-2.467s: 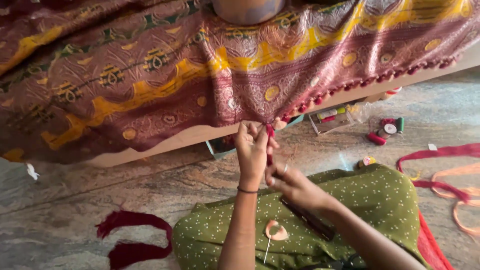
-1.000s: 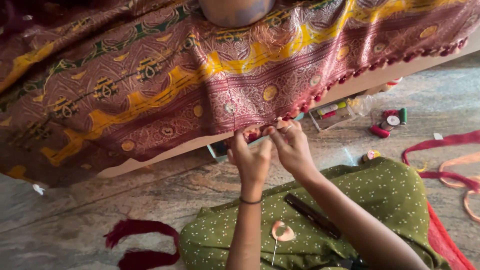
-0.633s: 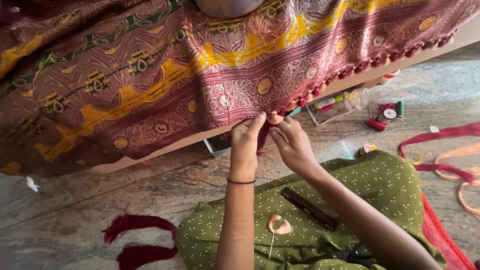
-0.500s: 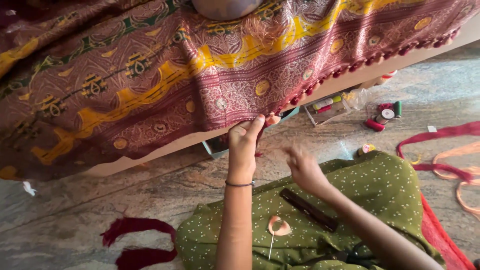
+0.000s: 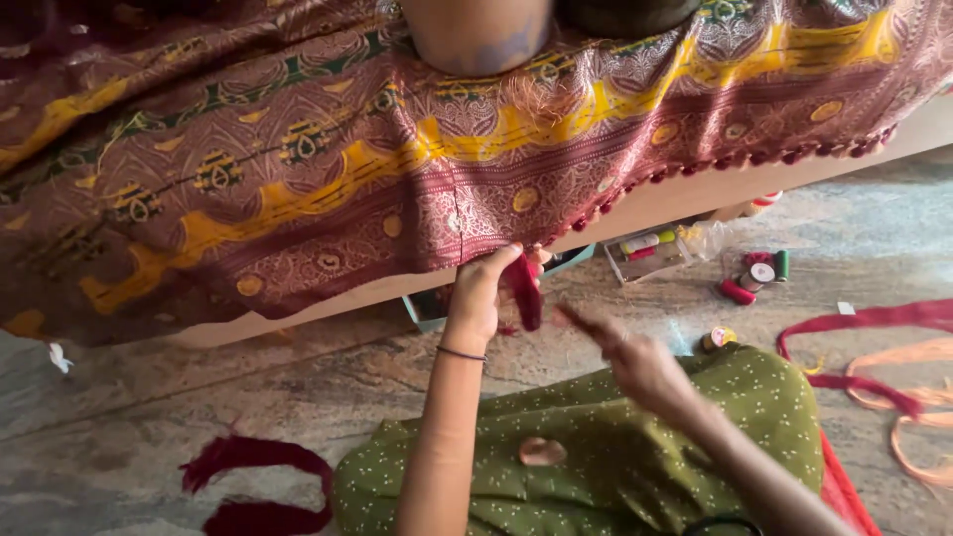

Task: Attaching decorative tassels and ribbon to the edge of a patterned fabric saree.

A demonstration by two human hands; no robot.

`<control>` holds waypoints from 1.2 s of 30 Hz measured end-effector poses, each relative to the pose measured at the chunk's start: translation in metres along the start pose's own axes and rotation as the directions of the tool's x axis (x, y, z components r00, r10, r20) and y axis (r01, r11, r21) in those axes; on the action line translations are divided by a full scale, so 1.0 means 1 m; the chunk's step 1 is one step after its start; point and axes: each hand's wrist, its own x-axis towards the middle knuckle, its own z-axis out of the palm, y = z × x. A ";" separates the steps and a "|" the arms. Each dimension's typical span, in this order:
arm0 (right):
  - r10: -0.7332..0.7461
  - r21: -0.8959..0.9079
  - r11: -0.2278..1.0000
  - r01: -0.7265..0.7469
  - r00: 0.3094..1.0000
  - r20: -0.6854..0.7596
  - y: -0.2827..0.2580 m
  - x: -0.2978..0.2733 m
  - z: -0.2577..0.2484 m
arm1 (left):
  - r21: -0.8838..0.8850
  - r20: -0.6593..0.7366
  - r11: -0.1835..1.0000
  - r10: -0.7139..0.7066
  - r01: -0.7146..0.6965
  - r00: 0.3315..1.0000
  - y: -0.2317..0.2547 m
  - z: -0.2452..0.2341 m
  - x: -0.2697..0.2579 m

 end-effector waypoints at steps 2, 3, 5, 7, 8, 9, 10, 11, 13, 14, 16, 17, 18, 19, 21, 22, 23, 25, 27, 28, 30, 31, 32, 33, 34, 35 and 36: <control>-0.130 -0.058 0.991 0.124 0.983 -0.129 0.002 0.012 -0.026 | -0.016 0.004 0.999 -0.032 0.032 0.999 0.000 -0.002 0.000; -0.260 -0.128 0.964 0.234 0.934 -0.244 0.002 0.019 -0.040 | -0.031 0.008 0.997 -0.069 0.069 0.998 0.001 -0.004 0.000; -0.444 -0.255 0.892 0.372 0.825 -0.350 -0.004 0.025 -0.055 | -0.018 0.001 1.000 0.010 -0.010 1.000 -0.010 -0.016 0.011; -0.606 -0.385 0.793 0.472 0.676 -0.420 -0.014 0.026 -0.064 | -0.002 -0.008 0.997 0.080 -0.080 0.997 -0.013 -0.020 0.011; -0.679 -0.445 0.733 0.515 0.595 -0.431 -0.021 0.024 -0.067 | 0.015 0.000 1.000 0.015 -0.015 1.000 -0.008 -0.017 0.007; -0.746 -0.505 0.666 0.549 0.505 -0.435 -0.029 0.024 -0.072 | 0.033 0.009 0.998 -0.046 0.046 0.999 -0.001 -0.013 0.005; -0.746 -0.503 0.666 0.551 0.505 -0.435 -0.036 0.024 -0.075 | 0.034 0.006 0.998 -0.048 0.048 0.999 -0.002 -0.017 0.005; -0.779 -0.554 0.626 0.549 0.453 -0.433 -0.043 0.024 -0.078 | -0.004 0.059 1.000 -0.021 0.022 0.998 -0.004 -0.020 0.005; -0.810 -0.602 0.587 0.541 0.399 -0.430 -0.049 0.024 -0.082 | -0.041 0.112 0.999 0.006 -0.002 0.994 -0.001 -0.016 0.002; -0.796 -0.619 0.604 0.501 0.417 -0.439 -0.049 0.025 -0.083 | -0.043 0.073 0.999 -0.026 0.029 0.997 0.005 -0.009 -0.002; -0.781 -0.634 0.621 0.460 0.432 -0.451 -0.044 0.024 -0.079 | -0.042 0.034 0.997 -0.058 0.059 0.998 0.010 -0.003 -0.005; -0.770 -0.612 0.633 0.475 0.467 -0.434 -0.039 0.023 -0.076 | -0.017 0.017 0.998 -0.053 0.053 0.998 0.009 -0.002 -0.005; -0.760 -0.589 0.644 0.488 0.501 -0.415 -0.034 0.022 -0.073 | 0.008 0.000 0.999 -0.047 0.047 0.999 0.009 -0.002 -0.005; -0.760 -0.592 0.643 0.487 0.502 -0.413 -0.024 0.024 -0.067 | 0.005 0.002 0.999 -0.047 0.047 0.999 0.010 -0.002 -0.004; -0.702 -0.359 0.711 0.605 0.581 -0.411 -0.001 0.025 -0.053 | 0.024 0.006 0.998 -0.059 0.058 0.998 0.009 -0.003 -0.005; -0.701 -0.358 0.713 0.603 0.586 -0.408 0.006 0.028 -0.052 | 0.020 0.006 0.998 -0.063 0.063 0.998 0.004 -0.005 -0.005; -0.555 -0.058 0.813 0.580 0.740 -0.381 0.013 0.033 -0.050 | 0.054 -0.009 0.998 -0.011 0.011 1.000 0.001 -0.008 -0.003; -0.406 0.245 0.843 0.479 0.865 -0.293 0.017 0.043 -0.052 | 0.093 -0.022 0.995 0.041 -0.039 0.999 -0.008 -0.013 0.000; -0.146 0.686 0.723 0.082 0.989 0.036 0.013 0.054 -0.057 | 0.414 -0.075 0.895 0.218 -0.169 0.973 -0.019 -0.019 0.003; -0.145 0.690 0.719 0.080 0.989 0.037 0.010 0.061 -0.059 | 0.418 -0.076 0.893 0.215 -0.165 0.974 -0.011 -0.010 -0.005; -0.126 0.839 0.542 -0.051 0.982 0.141 0.005 0.076 -0.063 | 0.389 0.136 0.804 0.432 -0.450 0.891 0.008 0.006 -0.021; -0.129 0.840 0.540 -0.049 0.982 0.140 0.004 0.078 -0.064 | 0.393 0.136 0.802 0.433 -0.450 0.891 0.011 0.008 -0.022; -0.170 0.870 0.490 -0.059 0.972 0.161 0.004 0.080 -0.065 | 0.423 0.156 0.779 0.441 -0.463 0.884 0.013 0.009 -0.023; -0.213 0.895 0.440 -0.073 0.960 0.182 0.003 0.082 -0.066 | 0.452 0.173 0.755 0.448 -0.475 0.877 0.015 0.009 -0.025; -0.216 0.896 0.439 -0.074 0.959 0.185 0.005 0.083 -0.065 | 0.456 0.170 0.754 0.448 -0.473 0.878 0.010 0.004 -0.020; -0.272 0.896 0.439 -0.067 0.941 0.204 0.006 0.084 -0.065 | 0.375 0.130 0.831 0.391 -0.411 0.911 0.004 0.000 -0.014; -0.326 0.896 0.439 -0.061 0.919 0.222 0.008 0.086 -0.065 | 0.288 0.096 0.894 0.329 -0.343 0.939 -0.002 -0.005 -0.008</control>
